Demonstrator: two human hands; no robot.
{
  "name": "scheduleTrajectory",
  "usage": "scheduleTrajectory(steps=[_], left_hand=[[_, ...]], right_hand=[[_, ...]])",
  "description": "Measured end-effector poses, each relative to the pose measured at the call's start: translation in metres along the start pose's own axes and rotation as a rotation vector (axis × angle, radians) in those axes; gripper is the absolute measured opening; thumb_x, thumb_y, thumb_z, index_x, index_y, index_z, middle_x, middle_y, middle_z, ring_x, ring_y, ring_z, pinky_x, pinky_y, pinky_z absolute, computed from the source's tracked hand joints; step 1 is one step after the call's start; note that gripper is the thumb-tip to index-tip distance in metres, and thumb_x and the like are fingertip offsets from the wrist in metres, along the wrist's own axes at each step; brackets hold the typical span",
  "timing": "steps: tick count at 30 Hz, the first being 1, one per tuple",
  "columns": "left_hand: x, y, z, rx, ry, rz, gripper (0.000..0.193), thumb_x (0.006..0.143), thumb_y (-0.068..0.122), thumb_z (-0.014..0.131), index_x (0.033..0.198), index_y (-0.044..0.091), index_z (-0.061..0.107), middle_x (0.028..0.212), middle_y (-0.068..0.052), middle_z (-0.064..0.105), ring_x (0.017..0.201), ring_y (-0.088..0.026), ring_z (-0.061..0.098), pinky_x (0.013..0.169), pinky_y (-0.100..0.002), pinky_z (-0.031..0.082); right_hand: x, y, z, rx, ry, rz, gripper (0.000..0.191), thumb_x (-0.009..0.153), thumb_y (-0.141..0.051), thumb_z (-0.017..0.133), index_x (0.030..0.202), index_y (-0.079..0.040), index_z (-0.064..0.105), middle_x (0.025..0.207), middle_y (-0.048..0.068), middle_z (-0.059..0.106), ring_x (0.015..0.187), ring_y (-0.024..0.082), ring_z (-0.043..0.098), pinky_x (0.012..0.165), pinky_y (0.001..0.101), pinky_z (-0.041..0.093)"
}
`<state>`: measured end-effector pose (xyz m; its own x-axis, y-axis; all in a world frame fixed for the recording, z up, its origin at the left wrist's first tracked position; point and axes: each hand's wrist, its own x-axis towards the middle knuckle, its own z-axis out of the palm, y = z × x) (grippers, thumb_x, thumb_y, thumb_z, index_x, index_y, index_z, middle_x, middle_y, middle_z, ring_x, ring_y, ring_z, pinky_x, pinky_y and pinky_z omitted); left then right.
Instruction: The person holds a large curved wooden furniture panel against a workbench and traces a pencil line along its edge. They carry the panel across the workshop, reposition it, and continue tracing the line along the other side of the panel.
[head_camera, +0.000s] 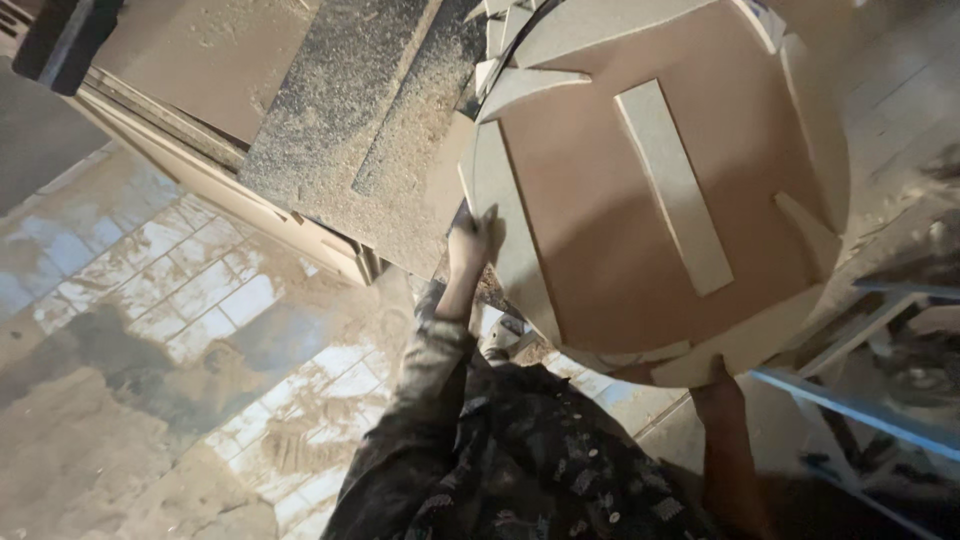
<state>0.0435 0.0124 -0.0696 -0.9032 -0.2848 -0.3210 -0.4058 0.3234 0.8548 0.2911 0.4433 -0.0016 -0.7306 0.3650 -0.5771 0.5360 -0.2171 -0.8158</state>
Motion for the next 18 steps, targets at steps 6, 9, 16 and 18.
scheduleTrajectory(steps=[6,9,16,18], left_hand=[[-0.02,-0.04,-0.003,-0.115,-0.026,-0.103,0.046,0.092,0.044,0.074,0.082,0.0,0.071,0.063,-0.014,0.07,0.056,-0.017,0.067,0.054,-0.037,0.052],[-0.015,-0.039,-0.002,-0.212,0.014,0.075,0.042,0.091,0.044,0.072,0.102,0.003,0.07,0.065,-0.01,0.069,0.056,-0.016,0.061,0.053,-0.037,0.049],[-0.002,-0.031,-0.008,-0.015,-0.056,-0.125,0.051,0.091,0.048,0.076,0.079,-0.001,0.069,0.066,-0.018,0.069,0.06,-0.024,0.068,0.059,-0.04,0.054],[0.009,-0.031,-0.008,0.012,-0.04,-0.043,0.049,0.091,0.049,0.072,0.085,0.001,0.071,0.071,-0.018,0.071,0.065,-0.029,0.072,0.061,-0.042,0.055]], right_hand=[[-0.018,0.016,-0.012,-0.87,0.162,-0.006,0.056,0.111,-0.042,0.038,0.138,0.005,0.054,0.136,0.021,0.061,0.129,0.036,0.056,0.107,0.0431,0.042],[-0.014,0.018,-0.011,-0.872,0.143,0.058,0.059,0.114,-0.044,0.032,0.138,0.005,0.055,0.141,0.022,0.06,0.13,0.036,0.054,0.111,0.0423,0.039],[-0.022,0.035,-0.002,-0.67,0.189,0.132,0.059,0.113,-0.045,0.038,0.139,0.006,0.054,0.14,0.02,0.06,0.128,0.037,0.055,0.111,0.0416,0.04],[-0.024,0.043,0.005,-0.517,0.108,-0.031,0.056,0.111,-0.042,0.043,0.138,0.006,0.054,0.141,0.019,0.06,0.129,0.036,0.055,0.111,0.0397,0.041]])
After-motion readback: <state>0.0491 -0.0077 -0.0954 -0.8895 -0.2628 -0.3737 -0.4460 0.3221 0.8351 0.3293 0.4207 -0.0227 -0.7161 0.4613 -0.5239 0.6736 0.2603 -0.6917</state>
